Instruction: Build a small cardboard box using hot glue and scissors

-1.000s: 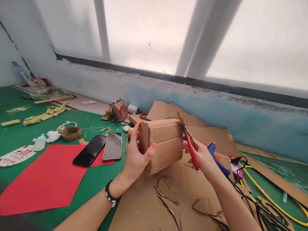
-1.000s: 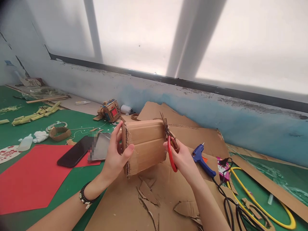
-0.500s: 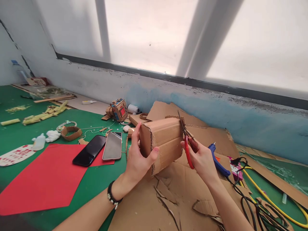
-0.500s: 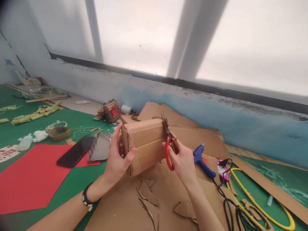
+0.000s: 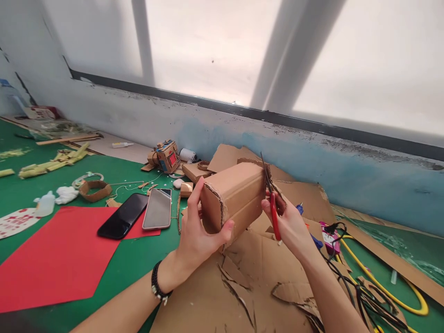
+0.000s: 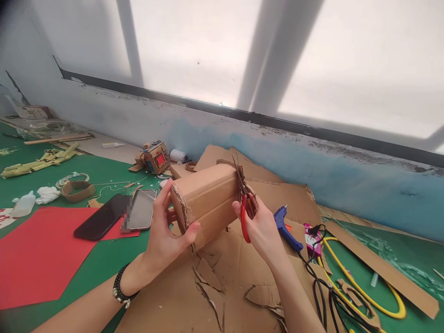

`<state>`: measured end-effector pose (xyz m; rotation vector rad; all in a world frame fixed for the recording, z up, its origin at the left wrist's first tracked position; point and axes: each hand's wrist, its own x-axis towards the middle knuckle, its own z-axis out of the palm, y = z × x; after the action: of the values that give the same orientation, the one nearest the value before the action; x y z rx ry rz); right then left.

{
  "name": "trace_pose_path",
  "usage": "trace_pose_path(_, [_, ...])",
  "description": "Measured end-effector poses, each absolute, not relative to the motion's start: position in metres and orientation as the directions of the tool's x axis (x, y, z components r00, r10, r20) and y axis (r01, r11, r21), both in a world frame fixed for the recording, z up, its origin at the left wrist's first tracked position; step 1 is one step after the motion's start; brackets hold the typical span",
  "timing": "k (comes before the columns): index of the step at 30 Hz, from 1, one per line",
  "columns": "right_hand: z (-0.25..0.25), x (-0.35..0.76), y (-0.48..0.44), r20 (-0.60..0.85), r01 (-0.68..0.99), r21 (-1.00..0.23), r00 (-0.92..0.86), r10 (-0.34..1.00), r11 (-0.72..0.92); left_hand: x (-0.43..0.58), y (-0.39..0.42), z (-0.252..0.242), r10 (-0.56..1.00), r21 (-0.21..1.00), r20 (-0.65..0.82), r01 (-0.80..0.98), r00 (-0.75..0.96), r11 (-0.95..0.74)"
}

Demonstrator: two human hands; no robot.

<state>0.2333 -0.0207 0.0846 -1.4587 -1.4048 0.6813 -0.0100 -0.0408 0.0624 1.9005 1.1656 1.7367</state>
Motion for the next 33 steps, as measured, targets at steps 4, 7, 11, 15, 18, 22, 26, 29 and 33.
trace_pose_path(4, [0.087,0.228,-0.021,0.248,0.383,-0.912,0.232,0.941,0.146,-0.009,-0.039,0.063,0.748,0.728,0.659,0.316,-0.079,-0.608])
trace_pose_path(7, [0.089,0.229,-0.020,0.263,0.399,-0.906,0.265,0.928,0.142,-0.008,-0.038,0.064,0.801,0.791,0.594,0.238,-0.078,-0.564])
trace_pose_path(11, [0.088,0.233,-0.022,0.258,0.516,-0.850,0.242,0.935,0.101,-0.008,-0.035,0.063,0.839,0.831,0.537,0.221,-0.085,-0.510])
trace_pose_path(15, [0.090,0.234,-0.025,0.234,0.563,-0.822,0.197,0.952,0.085,-0.008,-0.033,0.062,0.842,0.830,0.534,0.239,-0.083,-0.503])
trace_pose_path(18, [0.097,0.235,-0.028,0.287,0.638,-0.764,0.206,0.935,0.095,-0.008,-0.035,0.060,0.783,0.760,0.617,0.320,-0.080,-0.566])
trace_pose_path(22, [0.109,0.237,-0.032,0.324,0.660,-0.744,0.223,0.919,0.102,-0.009,-0.038,0.055,0.680,0.619,0.733,0.417,-0.003,-0.666])
trace_pose_path(26, [0.114,0.239,-0.033,0.319,0.658,-0.746,0.224,0.921,0.099,-0.010,-0.035,0.049,0.586,0.513,0.810,0.454,0.025,-0.728])
trace_pose_path(29, [0.111,0.246,-0.031,0.320,0.704,-0.708,0.236,0.918,0.066,-0.012,-0.033,0.048,0.515,0.426,0.856,0.491,0.055,-0.760])
trace_pose_path(33, [0.104,0.263,-0.028,0.322,0.730,-0.682,0.253,0.912,0.038,-0.013,-0.031,0.048,0.513,0.418,0.854,0.470,0.090,-0.778])
